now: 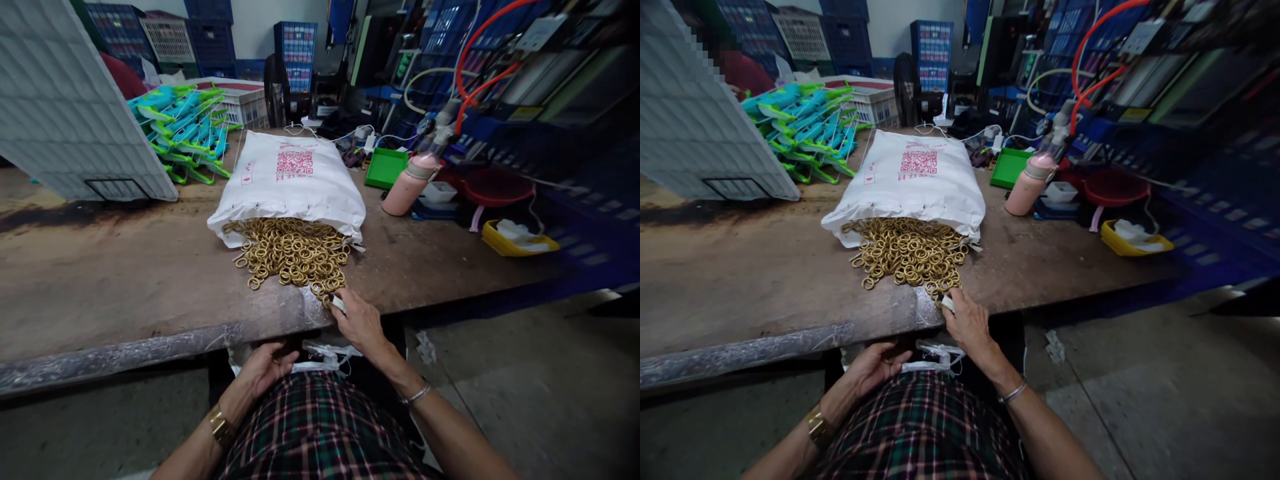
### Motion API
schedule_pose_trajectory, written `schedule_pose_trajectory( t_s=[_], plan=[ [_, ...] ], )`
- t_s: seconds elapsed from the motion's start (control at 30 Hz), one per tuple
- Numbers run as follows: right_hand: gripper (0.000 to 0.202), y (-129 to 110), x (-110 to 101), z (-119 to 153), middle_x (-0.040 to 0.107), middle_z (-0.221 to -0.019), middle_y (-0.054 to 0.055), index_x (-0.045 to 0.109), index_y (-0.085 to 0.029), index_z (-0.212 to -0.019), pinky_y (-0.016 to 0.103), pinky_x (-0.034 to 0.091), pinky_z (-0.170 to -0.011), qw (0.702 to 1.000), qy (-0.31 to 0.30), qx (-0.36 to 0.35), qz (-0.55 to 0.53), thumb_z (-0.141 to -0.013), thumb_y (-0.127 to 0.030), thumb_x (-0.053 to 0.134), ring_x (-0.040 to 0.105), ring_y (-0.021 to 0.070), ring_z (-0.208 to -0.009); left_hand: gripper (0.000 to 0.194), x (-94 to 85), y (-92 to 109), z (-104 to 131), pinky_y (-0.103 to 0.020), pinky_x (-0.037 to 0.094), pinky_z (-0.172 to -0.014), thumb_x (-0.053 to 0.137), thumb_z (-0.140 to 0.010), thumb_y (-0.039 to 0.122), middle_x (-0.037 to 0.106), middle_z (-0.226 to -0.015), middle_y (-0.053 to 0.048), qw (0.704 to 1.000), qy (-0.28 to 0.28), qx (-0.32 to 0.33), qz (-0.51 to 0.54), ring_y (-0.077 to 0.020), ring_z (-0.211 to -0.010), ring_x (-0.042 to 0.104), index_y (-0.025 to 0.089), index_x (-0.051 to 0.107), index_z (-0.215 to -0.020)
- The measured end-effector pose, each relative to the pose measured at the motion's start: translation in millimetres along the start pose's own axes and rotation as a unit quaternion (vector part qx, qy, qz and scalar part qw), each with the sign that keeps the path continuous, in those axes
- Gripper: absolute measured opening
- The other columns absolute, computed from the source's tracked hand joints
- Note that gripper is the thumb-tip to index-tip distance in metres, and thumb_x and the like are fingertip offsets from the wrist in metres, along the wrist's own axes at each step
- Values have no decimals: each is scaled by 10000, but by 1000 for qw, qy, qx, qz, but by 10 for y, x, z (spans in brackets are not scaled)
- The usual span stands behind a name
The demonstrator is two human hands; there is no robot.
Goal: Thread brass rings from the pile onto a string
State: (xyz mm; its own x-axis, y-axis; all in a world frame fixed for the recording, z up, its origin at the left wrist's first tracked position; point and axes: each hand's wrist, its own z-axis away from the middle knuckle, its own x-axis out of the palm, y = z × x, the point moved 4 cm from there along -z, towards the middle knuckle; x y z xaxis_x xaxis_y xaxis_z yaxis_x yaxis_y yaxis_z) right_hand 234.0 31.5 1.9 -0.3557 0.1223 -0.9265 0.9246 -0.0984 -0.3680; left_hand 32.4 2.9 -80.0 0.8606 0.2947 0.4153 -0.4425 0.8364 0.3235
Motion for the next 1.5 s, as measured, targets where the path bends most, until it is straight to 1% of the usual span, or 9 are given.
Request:
schedule_pose_trajectory(
  t_s=[0.27, 0.4, 0.5, 0.57, 0.67, 0.77, 0.97, 1.23, 1.5],
  plan=[
    [158, -66, -5, -22, 625, -922, 43, 521, -217, -940, 256, 274, -556, 999, -27, 18, 15, -807, -300, 499, 567, 165, -709, 136, 22, -3, 47, -240, 461, -461, 528, -754, 75, 585, -866, -58, 999, 17, 26, -30, -196, -652, 654, 144, 481, -861],
    [157, -67, 3, -34, 634, -863, 46, 500, -202, -934, 253, 251, -546, 1000, -24, 11, 10, -803, -288, 494, 561, 163, -671, 113, 76, 16, 220, -217, 461, -569, 604, -736, 169, 628, -837, -80, 989, -61, 38, -128, -143, -687, 626, 110, 580, -829],
    [150, -91, 16, -50, 629, -785, 41, 498, -193, -925, 246, 248, -543, 1000, -21, 3, -4, -786, -248, 492, 555, 162, -650, 197, 209, 80, 467, -187, 433, -624, 617, -737, 264, 649, -785, -63, 954, -147, 91, -247, -111, -682, 597, 120, 638, -869],
    [144, -118, 41, -68, 617, -728, 24, 501, -196, -912, 241, 255, -542, 999, -28, 4, -35, -774, -232, 488, 547, 158, -624, 221, 318, 137, 610, -195, 430, -658, 620, -731, 305, 649, -784, -54, 926, -165, 136, -312, -119, -713, 589, 133, 645, -868],
    [117, -204, 90, -107, 594, -698, 5, 499, -201, -871, 235, 296, -562, 991, -27, 1, -133, -765, -243, 472, 536, 152, -625, 287, 475, 235, 693, -210, 438, -570, 583, -742, 378, 617, -743, -40, 917, -144, 195, -316, -109, -608, 553, 138, 610, -897],
    [94, -351, 134, -141, 563, -691, -5, 484, -201, -799, 232, 337, -591, 971, -12, -13, -238, -768, -287, 458, 513, 143, -642, 366, 572, 359, 654, -193, 417, -469, 591, -716, 416, 572, -715, -14, 921, -92, 264, -270, -94, -536, 513, 145, 550, -958],
    [82, -630, 216, -142, 523, -683, -25, 473, -200, -774, 217, 355, -595, 941, -29, -45, -333, -769, -281, 459, 472, 115, -620, 435, 550, 568, 557, -166, 378, -410, 572, -717, 461, 543, -643, 23, 903, -18, 351, -246, -62, -437, 445, 159, 505, -1023],
    [166, -721, 312, -130, 501, -668, -24, 471, -195, -741, 227, 357, -611, 930, -49, -46, -361, -778, -356, 478, 462, 120, -640, 330, 498, 627, 500, -152, 347, -405, 576, -716, 467, 473, -560, 47, 899, -26, 354, -257, -51, -436, 396, 148, 559, -799],
    [146, -740, 319, -95, 508, -690, -19, 467, -197, -772, 224, 358, -613, 930, -60, -59, -359, -799, -340, 453, 466, 120, -639, 311, 495, 629, 505, -148, 315, -381, 562, -734, 453, 465, -525, 59, 903, -24, 344, -256, -37, -395, 372, 145, 534, -760]
  ],
)
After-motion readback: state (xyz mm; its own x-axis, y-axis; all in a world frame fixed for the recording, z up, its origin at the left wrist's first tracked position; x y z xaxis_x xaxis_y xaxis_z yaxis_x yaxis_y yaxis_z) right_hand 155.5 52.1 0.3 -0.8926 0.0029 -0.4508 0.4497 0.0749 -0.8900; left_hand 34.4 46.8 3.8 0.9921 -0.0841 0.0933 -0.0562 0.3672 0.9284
